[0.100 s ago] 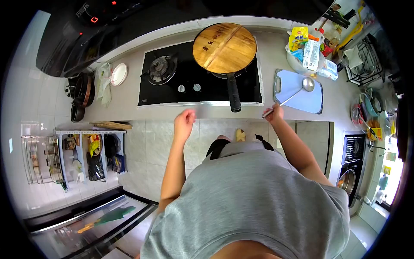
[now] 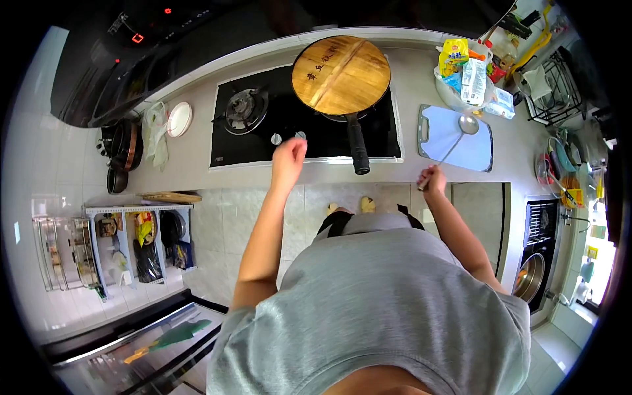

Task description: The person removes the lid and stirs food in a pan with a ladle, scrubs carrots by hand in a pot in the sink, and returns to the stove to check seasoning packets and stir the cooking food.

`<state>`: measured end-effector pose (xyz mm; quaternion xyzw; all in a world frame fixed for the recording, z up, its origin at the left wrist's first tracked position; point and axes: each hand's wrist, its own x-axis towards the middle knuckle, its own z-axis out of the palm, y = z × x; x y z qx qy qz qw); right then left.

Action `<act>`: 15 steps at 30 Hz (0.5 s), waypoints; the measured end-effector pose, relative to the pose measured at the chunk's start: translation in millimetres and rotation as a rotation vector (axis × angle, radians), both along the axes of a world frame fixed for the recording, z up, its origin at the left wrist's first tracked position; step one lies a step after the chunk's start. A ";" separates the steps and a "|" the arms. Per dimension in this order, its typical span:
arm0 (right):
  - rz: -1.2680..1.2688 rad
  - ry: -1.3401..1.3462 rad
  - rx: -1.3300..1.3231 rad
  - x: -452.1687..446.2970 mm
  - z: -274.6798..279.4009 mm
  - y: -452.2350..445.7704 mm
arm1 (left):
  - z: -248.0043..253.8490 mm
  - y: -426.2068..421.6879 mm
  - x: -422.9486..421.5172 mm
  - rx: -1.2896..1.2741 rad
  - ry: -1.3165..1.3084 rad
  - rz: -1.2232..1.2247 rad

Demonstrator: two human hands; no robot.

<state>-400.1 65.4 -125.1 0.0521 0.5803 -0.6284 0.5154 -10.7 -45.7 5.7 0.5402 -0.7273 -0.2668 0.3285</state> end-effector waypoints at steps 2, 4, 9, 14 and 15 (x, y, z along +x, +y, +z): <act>0.022 0.066 -0.012 -18.5 21.6 31.3 | 8.5 -45.1 -29.9 -0.136 -0.011 -0.022; 0.071 0.105 -0.046 -15.7 56.4 49.6 | 16.5 -100.7 -53.4 -0.224 -0.172 -0.022; 0.036 0.207 -0.030 8.2 97.1 106.2 | -0.4 -196.1 -109.8 -0.239 -0.425 -0.057; 0.019 0.216 0.016 35.4 115.8 144.2 | 13.3 -232.1 -140.3 0.064 -0.704 -0.169; 0.023 0.225 0.006 40.6 117.8 151.0 | 13.4 -233.3 -143.0 0.062 -0.715 -0.172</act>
